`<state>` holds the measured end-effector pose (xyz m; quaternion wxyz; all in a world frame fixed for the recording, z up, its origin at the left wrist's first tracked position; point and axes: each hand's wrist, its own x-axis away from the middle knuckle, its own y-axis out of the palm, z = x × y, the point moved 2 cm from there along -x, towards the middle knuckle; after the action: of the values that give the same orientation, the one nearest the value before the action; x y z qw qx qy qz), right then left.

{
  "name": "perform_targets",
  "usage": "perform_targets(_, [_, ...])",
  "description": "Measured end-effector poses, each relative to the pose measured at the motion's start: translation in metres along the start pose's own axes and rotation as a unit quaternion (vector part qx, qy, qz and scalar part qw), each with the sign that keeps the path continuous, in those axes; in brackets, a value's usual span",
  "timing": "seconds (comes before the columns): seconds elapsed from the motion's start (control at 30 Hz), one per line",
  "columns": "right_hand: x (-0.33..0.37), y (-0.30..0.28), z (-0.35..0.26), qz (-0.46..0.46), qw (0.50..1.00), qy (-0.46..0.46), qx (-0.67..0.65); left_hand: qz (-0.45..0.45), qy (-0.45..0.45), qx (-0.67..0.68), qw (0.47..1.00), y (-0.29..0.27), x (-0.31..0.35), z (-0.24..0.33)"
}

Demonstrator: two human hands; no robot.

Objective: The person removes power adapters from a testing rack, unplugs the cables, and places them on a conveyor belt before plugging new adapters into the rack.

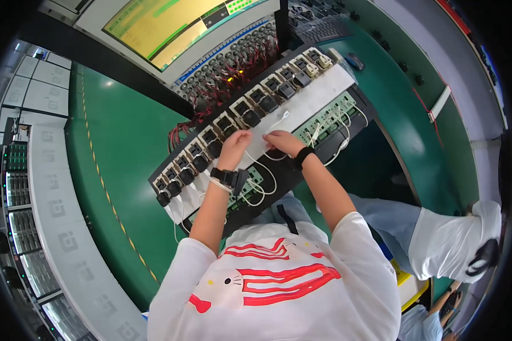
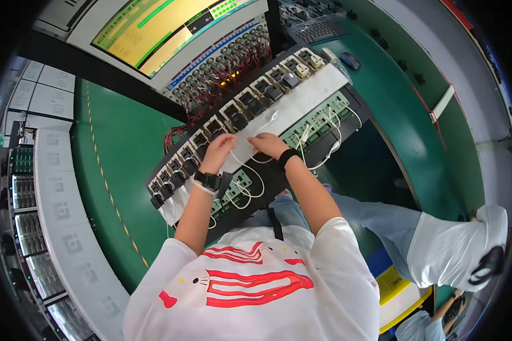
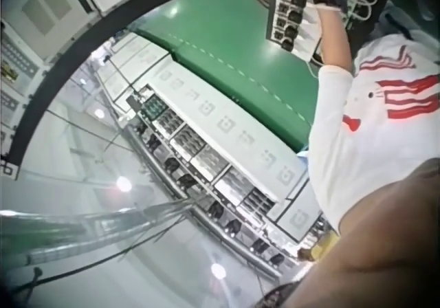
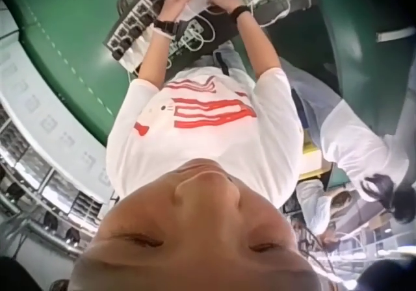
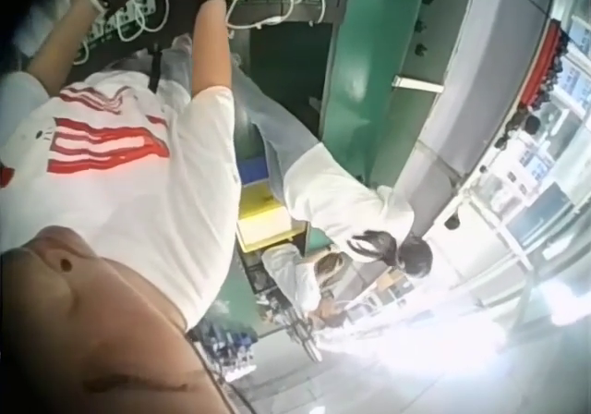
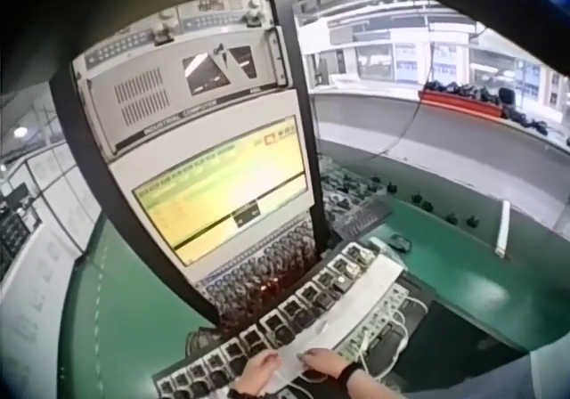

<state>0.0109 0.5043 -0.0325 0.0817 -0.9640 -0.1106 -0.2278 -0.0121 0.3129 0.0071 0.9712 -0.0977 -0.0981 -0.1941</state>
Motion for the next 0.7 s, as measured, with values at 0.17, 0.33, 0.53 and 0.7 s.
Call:
perform_targets(0.17, [0.008,0.017,-0.041,-0.207,0.945,0.124,-0.223,0.029,0.033,0.005,0.999,-0.016,0.003,0.006])
perform_targets(0.33, [0.028,-0.031,-0.112,-0.092,0.944,-0.063,-0.31,0.071,0.01,0.011,0.997,-0.033,-0.002,0.027])
perform_targets(0.53, [0.08,-0.083,-0.198,0.02,0.925,-0.25,-0.286,0.05,0.05,-0.166,0.984,-0.036,-0.038,0.027])
perform_targets(0.7, [0.019,-0.056,-0.114,-0.023,0.919,-0.08,-0.385,0.033,0.037,-0.368,0.929,-0.03,-0.08,0.022])
